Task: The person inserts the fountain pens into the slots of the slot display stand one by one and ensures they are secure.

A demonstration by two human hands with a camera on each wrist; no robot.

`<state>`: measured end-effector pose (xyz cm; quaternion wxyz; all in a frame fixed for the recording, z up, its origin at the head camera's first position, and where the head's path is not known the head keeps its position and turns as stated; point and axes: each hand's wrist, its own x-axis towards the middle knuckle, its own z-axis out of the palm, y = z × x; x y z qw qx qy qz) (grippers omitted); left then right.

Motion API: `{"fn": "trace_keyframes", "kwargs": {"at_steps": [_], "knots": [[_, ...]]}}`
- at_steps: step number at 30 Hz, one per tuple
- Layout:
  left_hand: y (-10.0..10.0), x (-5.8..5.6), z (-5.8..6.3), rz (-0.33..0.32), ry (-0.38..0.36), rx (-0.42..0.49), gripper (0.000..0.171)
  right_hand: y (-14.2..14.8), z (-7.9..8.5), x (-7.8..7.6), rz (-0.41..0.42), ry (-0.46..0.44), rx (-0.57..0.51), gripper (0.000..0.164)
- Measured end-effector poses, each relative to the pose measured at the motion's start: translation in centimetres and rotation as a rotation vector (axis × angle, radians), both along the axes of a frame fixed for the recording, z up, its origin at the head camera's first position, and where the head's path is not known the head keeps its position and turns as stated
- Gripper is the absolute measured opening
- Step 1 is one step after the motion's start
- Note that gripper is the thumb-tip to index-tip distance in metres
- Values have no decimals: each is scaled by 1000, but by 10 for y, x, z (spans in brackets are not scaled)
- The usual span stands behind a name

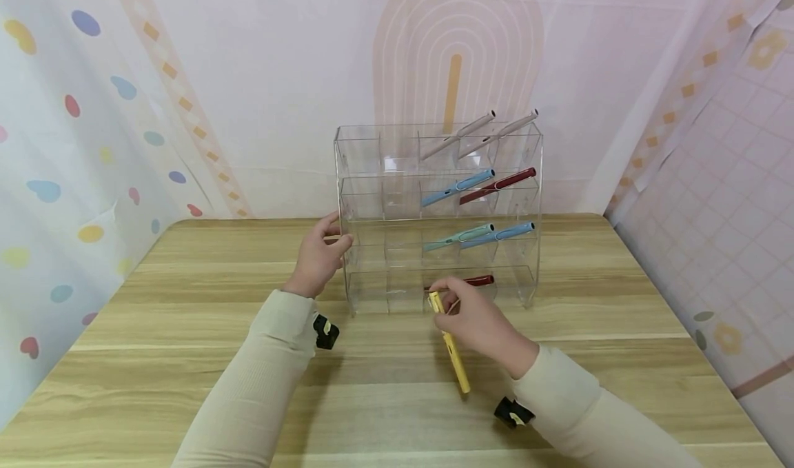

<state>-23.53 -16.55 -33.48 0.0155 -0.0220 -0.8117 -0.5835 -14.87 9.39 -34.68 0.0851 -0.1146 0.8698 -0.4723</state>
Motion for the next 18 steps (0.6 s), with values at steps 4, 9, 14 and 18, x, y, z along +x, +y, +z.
{"fn": "trace_keyframes", "kwargs": {"at_steps": [4, 9, 14, 18], "knots": [[0, 0, 0, 0, 1, -4, 57, 12, 4, 2, -40, 39, -55, 35], [0, 0, 0, 2, 5, -11, 57, 29, 13, 5, -112, 71, -134, 36], [0, 0, 0, 4, 7, -14, 57, 46, 24, 8, -203, 70, -208, 40], [0, 1, 1, 7, -1, -13, 57, 59, 27, 7, -269, 89, -259, 40]]}}
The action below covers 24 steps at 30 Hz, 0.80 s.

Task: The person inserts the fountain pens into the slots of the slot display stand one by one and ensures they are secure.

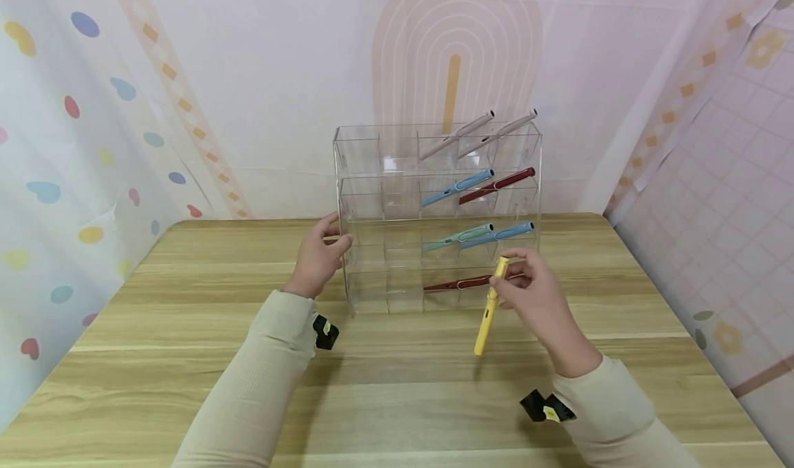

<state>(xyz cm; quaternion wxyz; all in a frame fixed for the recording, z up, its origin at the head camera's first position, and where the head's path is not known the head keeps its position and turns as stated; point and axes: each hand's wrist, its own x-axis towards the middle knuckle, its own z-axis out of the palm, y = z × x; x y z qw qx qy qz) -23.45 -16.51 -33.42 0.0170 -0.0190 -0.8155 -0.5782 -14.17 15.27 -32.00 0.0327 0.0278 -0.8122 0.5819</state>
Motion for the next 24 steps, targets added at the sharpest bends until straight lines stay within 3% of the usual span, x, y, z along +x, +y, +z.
{"fn": "trace_keyframes", "kwargs": {"at_steps": [15, 24], "knots": [[1, 1, 1, 7, -7, -7, 58, 25, -1, -9, -371, 136, -246, 34], [1, 0, 1, 5, -4, -8, 58, 28, -7, -17, -472, 209, -427, 34]]}}
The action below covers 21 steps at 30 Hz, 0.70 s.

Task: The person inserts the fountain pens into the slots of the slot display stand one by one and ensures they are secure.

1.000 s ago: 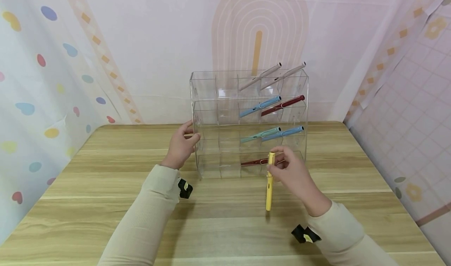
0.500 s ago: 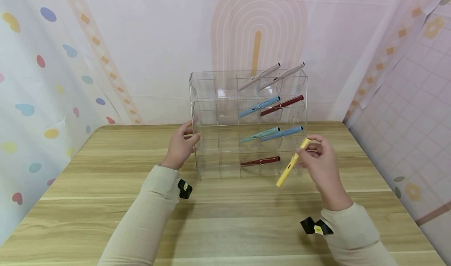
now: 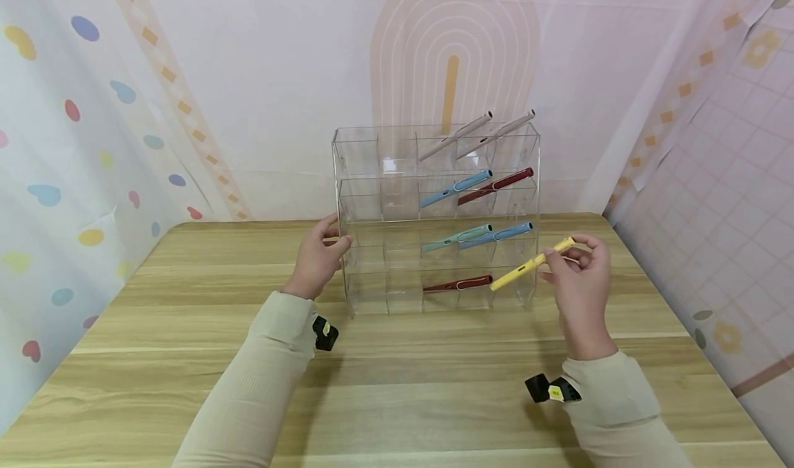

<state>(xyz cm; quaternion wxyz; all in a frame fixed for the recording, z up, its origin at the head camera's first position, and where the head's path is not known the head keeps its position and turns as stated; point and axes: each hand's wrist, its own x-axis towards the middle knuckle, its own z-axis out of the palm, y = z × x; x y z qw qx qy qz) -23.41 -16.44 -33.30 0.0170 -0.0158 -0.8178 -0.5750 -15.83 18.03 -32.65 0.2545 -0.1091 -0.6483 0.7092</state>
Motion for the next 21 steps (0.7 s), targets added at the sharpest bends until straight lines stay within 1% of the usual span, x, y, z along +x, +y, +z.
{"fn": "trace_keyframes", "kwargs": {"at_steps": [6, 11, 21], "knots": [[-1, 0, -1, -4, 1, -3, 58, -2, -7, -4, -42, 34, -46, 33], [-1, 0, -1, -6, -2, -2, 58, -7, -15, -8, -49, 39, -71, 32], [-1, 0, -1, -7, -9, 10, 59, -18, -30, -13, -30, -12, -40, 33]]}}
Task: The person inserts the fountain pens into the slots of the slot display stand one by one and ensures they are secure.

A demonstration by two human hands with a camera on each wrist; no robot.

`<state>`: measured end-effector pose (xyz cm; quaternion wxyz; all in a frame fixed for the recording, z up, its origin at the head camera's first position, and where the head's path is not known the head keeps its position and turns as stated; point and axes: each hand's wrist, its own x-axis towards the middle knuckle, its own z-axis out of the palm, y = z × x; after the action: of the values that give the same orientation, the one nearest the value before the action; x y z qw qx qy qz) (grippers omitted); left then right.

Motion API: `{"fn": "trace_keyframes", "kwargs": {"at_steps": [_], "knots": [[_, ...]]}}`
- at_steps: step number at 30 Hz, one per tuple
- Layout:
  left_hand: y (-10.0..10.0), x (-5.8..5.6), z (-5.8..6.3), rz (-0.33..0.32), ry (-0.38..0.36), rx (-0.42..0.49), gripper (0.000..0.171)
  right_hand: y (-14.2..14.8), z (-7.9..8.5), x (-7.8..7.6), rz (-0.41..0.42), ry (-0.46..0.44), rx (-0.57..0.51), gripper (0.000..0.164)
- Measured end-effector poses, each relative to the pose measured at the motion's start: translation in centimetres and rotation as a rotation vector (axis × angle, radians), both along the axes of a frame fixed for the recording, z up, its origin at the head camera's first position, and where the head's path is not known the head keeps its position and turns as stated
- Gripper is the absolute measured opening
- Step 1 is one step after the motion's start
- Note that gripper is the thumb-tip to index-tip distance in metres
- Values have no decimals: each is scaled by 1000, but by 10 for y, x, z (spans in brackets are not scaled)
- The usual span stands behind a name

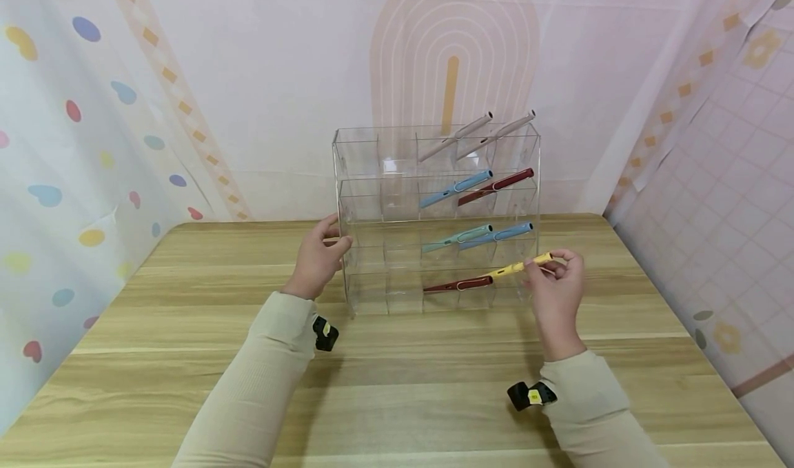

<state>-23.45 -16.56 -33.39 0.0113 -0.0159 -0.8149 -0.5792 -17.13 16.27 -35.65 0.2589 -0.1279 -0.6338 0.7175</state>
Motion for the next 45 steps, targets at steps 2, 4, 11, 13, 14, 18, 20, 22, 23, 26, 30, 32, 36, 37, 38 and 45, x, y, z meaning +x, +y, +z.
{"fn": "trace_keyframes", "kwargs": {"at_steps": [2, 4, 11, 13, 14, 18, 20, 22, 23, 26, 30, 32, 36, 37, 38, 45], "knots": [[0, 0, 0, -1, -1, 1, 59, -1, -3, 0, 6, -8, 19, 33], [0, 0, 0, -1, -1, 1, 59, -3, -5, -1, 11, -11, 26, 33], [0, 0, 0, 2, 5, 4, 59, -9, -12, -1, 35, -12, 32, 32], [0, 0, 0, 2, 7, 3, 59, -10, -14, -2, 36, -15, 29, 32], [0, 0, 0, 2, 8, 2, 58, -11, -14, -2, 37, -17, 27, 32], [0, -1, 0, 2, 8, 3, 58, -12, -17, -3, 43, -19, 25, 32], [0, -1, 0, 3, 9, 3, 58, -13, -19, -3, 47, -13, 21, 33], [0, -1, 0, 3, 11, 2, 58, -14, -21, -3, 48, -6, 15, 31], [0, -1, 0, 3, 13, 1, 58, -14, -21, -3, 51, -2, 10, 31], [0, -1, 0, 2, 17, 1, 58, -16, -23, -3, 61, 2, 15, 30], [0, 0, 0, 0, 10, -1, 58, -18, -26, -2, 73, 4, 25, 30], [0, 0, 0, 0, 6, -1, 59, -19, -27, -2, 77, 3, 34, 30], [0, 1, 0, 0, 8, -2, 59, -20, -28, -1, 81, -12, 57, 30], [0, 1, 0, -1, 9, -3, 59, -20, -29, -1, 82, -22, 65, 30], [0, 1, 0, -1, 10, -3, 59, -19, -29, -2, 81, -30, 70, 30], [0, 1, 0, -3, 12, -9, 58, -18, -29, 1, 90, -62, 67, 31]]}}
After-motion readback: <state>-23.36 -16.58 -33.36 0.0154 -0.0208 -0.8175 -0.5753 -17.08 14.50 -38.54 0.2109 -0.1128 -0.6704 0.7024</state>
